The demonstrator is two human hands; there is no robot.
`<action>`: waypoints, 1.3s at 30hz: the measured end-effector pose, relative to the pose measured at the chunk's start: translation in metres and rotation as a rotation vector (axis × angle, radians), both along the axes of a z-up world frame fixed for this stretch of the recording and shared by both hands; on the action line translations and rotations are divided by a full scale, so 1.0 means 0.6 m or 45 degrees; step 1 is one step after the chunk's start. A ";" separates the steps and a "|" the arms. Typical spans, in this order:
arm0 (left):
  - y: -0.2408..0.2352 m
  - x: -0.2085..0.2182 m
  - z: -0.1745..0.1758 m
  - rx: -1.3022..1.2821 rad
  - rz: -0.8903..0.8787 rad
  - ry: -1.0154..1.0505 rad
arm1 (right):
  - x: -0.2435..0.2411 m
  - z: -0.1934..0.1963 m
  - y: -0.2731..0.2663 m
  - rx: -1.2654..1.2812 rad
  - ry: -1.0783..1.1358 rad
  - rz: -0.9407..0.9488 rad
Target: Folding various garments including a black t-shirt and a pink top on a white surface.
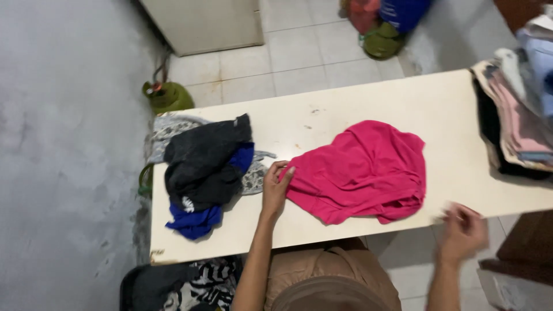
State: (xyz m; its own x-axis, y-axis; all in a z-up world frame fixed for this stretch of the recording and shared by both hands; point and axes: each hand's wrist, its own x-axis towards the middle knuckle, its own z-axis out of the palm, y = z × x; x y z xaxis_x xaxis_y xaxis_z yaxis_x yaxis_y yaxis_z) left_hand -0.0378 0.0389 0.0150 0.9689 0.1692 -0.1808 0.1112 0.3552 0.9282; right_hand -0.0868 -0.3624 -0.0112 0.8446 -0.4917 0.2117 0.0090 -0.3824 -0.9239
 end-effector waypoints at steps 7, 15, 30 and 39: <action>-0.055 -0.001 0.001 0.809 0.330 -0.159 | -0.292 -0.267 -0.349 -0.640 0.032 -0.954; -0.184 0.030 0.008 0.867 -0.081 -0.543 | -0.366 -0.267 -0.233 -0.203 1.159 -0.769; -0.221 0.026 -0.005 1.058 -0.705 -0.768 | 0.041 0.038 0.136 -0.545 -0.005 0.464; -0.010 0.072 0.053 1.202 0.273 -0.357 | 0.106 0.126 0.102 -0.114 -0.124 0.308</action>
